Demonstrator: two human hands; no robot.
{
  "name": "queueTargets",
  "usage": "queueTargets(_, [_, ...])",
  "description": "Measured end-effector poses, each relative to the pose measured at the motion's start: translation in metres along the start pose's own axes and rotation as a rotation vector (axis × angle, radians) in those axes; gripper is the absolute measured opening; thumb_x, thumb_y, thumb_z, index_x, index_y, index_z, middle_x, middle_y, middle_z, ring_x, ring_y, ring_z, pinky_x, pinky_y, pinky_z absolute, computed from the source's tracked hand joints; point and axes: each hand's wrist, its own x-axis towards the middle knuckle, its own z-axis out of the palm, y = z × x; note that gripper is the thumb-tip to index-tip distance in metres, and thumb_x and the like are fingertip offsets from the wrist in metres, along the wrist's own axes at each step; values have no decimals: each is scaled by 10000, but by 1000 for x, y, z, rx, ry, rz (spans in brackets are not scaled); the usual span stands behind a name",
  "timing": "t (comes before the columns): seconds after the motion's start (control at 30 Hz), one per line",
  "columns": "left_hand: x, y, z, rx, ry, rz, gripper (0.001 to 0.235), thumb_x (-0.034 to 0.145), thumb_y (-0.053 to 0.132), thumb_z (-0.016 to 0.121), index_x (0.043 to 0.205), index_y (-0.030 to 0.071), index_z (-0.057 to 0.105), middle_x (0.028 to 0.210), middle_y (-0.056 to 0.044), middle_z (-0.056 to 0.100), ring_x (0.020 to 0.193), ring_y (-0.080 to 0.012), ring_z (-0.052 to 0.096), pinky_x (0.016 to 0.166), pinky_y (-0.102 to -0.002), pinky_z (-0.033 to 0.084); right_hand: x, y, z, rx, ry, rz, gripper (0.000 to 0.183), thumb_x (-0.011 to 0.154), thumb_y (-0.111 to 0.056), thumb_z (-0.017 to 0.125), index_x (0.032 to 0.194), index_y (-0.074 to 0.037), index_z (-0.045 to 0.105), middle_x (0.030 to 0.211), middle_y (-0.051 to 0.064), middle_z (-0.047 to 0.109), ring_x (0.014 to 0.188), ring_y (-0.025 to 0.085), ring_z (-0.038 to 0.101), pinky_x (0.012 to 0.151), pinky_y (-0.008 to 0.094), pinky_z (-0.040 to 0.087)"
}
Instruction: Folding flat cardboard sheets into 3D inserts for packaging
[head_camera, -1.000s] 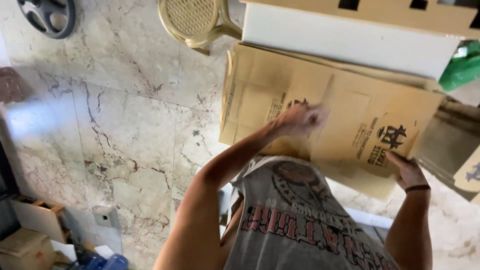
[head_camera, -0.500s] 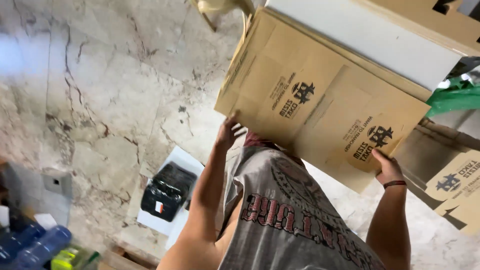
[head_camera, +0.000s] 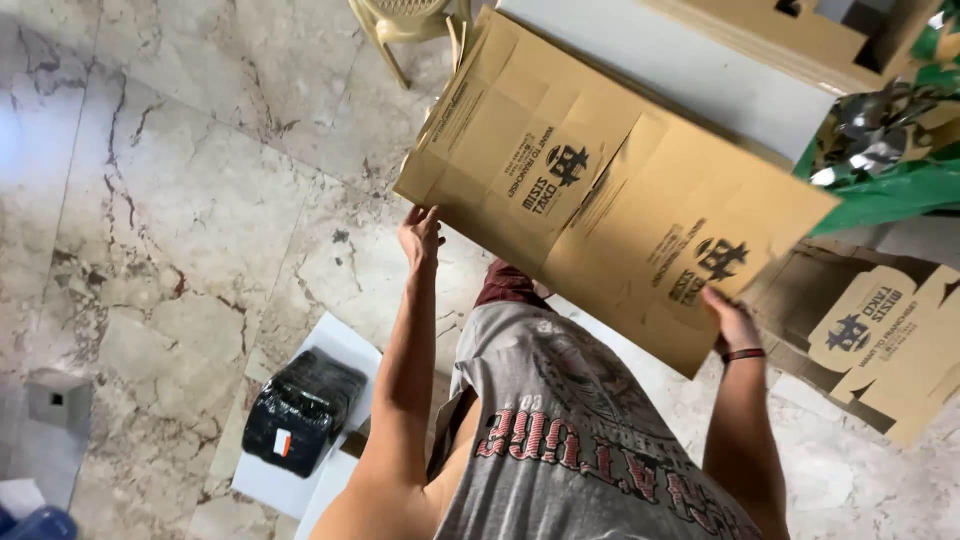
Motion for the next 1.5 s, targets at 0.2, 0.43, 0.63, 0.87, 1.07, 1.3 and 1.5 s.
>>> queueTargets(0.2, [-69, 55, 14, 67, -66, 182, 1040, 899, 235, 842, 1645, 46, 144, 1622, -341, 284, 1467, -517, 342, 1193, -681, 309, 14, 41, -1, 194, -99, 31, 571, 915, -355, 869, 1365, -87, 644, 1318, 115, 646, 1170, 232, 616, 1033, 423, 492])
queueTargets(0.43, [-142, 86, 13, -292, -411, -449, 1026, 866, 657, 761, 1546, 5, 354, 1358, -289, 408, 1154, -502, 542, 882, -592, 561, -8, 55, -17, 357, -135, 69, 579, 963, -273, 756, 1486, -137, 546, 1412, 58, 594, 1223, 242, 591, 1067, 462, 474])
queueTargets(0.63, [-111, 58, -6, 433, -424, -371, 863, 712, 840, 720, 1081, 61, 765, 989, -170, 771, 1039, -341, 732, 956, -476, 550, -23, 58, -15, 442, -216, 129, 508, 982, -276, 724, 1461, -175, 587, 1345, 58, 651, 1137, 246, 660, 990, 444, 532])
queueTargets(0.87, [-113, 89, -20, -84, -602, -392, 560, 880, 486, 790, 976, -61, 711, 920, -280, 745, 753, -419, 758, 678, -522, 638, -48, -31, 15, 437, -117, -161, 547, 979, -253, 711, 1492, -149, 550, 1386, 27, 632, 1216, 147, 639, 1081, 373, 539])
queueTargets(1.07, [-111, 104, -2, -633, -499, -546, 476, 916, 470, 741, 765, 44, 590, 656, -56, 583, 612, -272, 705, 677, -399, 618, 2, 9, -35, 195, -117, -181, 571, 1019, -262, 718, 1535, -137, 508, 1432, 56, 577, 1224, 177, 576, 1040, 379, 496])
queueTargets(1.3, [-49, 83, 40, -117, -429, -131, 514, 955, 347, 747, 1182, -85, 582, 775, -279, 698, 546, -388, 732, 490, -475, 667, 39, 60, -48, 190, -155, 101, 657, 947, -390, 848, 1468, -124, 549, 1283, 92, 654, 1075, 266, 680, 903, 421, 553])
queueTargets(1.5, [-140, 152, 56, 750, -129, 593, 461, 979, 517, 512, 827, 116, 680, 651, -141, 698, 709, -362, 757, 668, -491, 610, 32, 59, -45, 239, -47, 67, 605, 919, -357, 901, 1365, -63, 616, 1257, 111, 647, 1113, 278, 666, 907, 447, 557])
